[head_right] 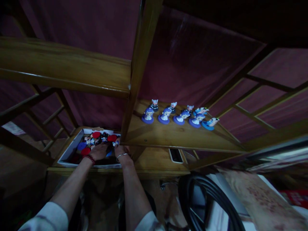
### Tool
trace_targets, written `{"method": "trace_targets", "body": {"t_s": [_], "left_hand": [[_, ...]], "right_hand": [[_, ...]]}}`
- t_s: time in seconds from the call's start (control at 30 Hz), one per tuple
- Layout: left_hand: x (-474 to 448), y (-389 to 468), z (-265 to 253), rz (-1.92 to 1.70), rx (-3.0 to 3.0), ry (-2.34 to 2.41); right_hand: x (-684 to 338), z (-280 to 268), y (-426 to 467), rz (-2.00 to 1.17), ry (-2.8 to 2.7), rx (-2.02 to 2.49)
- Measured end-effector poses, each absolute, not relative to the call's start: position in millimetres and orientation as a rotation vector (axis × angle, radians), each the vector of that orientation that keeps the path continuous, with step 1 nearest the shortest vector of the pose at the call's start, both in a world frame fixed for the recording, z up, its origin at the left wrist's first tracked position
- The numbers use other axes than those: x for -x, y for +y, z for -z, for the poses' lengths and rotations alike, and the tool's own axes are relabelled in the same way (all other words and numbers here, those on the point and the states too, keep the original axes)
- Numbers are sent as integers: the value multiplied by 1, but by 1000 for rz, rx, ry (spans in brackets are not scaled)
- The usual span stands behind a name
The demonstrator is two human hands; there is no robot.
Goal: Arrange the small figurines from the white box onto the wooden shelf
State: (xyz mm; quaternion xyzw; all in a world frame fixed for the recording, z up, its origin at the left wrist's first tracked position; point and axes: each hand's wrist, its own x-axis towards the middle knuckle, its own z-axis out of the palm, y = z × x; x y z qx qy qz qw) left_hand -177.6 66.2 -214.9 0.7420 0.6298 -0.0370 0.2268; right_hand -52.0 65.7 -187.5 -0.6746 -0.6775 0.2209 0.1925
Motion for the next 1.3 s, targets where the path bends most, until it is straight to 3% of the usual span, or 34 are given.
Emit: {"method": "trace_targets", "body": {"t_s": [1.3], "left_hand": [[174, 66, 217, 254, -1960, 1826]], "right_hand": [[51, 195, 68, -703, -1980, 1856]]}}
